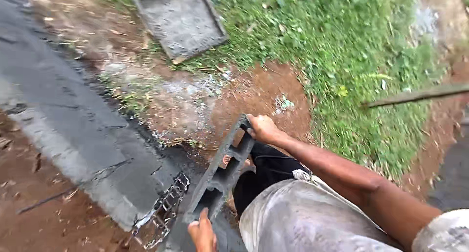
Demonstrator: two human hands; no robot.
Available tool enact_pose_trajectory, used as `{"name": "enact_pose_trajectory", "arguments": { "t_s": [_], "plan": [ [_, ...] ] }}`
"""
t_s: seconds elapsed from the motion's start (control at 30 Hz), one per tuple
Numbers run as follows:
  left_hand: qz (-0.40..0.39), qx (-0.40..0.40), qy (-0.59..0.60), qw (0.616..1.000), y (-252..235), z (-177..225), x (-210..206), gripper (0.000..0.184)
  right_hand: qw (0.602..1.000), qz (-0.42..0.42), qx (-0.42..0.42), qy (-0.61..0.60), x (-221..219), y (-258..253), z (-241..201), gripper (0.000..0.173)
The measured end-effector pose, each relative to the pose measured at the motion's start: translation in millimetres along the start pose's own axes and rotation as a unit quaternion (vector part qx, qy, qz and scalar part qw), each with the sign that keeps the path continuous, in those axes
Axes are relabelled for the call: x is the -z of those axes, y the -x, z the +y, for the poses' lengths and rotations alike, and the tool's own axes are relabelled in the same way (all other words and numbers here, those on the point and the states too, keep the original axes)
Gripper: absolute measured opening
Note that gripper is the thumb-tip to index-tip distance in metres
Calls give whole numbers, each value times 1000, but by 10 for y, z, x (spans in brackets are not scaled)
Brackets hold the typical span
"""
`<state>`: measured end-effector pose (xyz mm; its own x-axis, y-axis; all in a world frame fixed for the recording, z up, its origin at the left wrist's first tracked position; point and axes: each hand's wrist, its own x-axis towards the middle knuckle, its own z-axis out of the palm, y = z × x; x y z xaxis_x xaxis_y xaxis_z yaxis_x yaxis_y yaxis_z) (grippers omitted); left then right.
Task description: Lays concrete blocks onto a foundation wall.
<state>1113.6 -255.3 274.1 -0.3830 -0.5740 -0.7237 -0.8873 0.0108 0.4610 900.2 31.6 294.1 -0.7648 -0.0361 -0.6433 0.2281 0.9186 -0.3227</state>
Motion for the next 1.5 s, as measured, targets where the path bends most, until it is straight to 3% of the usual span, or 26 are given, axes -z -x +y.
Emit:
{"name": "enact_pose_trajectory", "arguments": {
  "t_s": [0.07, 0.27, 0.37, 0.5, 0.7, 0.8, 1.0, 1.1, 1.17, 1.23, 1.37, 1.5],
  "plan": [
    [-47, -35, -24, 998, -97, -139, -392, 37, 997, -3, -70, -26, -190, 179, 681, 37],
    [-129, -87, -195, 968, -105, -337, -1598, 53, 960, -14, -245, -136, -859, 610, 2516, 47],
    [-157, -141, -309, 927, 14, -290, -2393, 61, 926, 13, -303, -226, -1356, 779, 3484, 49],
    [-191, -200, -437, 856, 157, -222, -3798, 71, 858, 76, -377, -340, -2075, 828, 4670, 53],
    [-267, -308, -545, 733, -132, -347, -6151, 72, 747, 140, -469, -449, -3012, 396, 6088, 48],
    [-287, -352, -572, 683, -270, -357, -7153, 69, 720, 159, -491, -465, -3321, 4, 6662, 47],
    [-258, -387, -610, 642, -590, -401, -8387, 70, 714, 167, -489, -473, -3807, -960, 7584, 56],
    [-230, -410, -579, 666, -829, -534, -8563, 60, 725, 187, -480, -458, -3838, -1307, 7692, 64],
    [-227, -440, -531, 687, -861, -628, -8504, 54, 743, 166, -469, -447, -3757, -1310, 7689, 68],
    [-248, -460, -473, 709, -842, -749, -8285, 59, 766, 123, -452, -440, -3669, -1210, 7654, 71],
    [-278, -367, -431, 776, -549, -1073, -7195, 61, 818, 31, -417, -395, -3291, -936, 7564, 66],
    [-206, -184, -447, 851, -206, -1379, -5650, 47, 821, 83, -352, -441, -2667, -420, 7230, 46]
  ]
}}
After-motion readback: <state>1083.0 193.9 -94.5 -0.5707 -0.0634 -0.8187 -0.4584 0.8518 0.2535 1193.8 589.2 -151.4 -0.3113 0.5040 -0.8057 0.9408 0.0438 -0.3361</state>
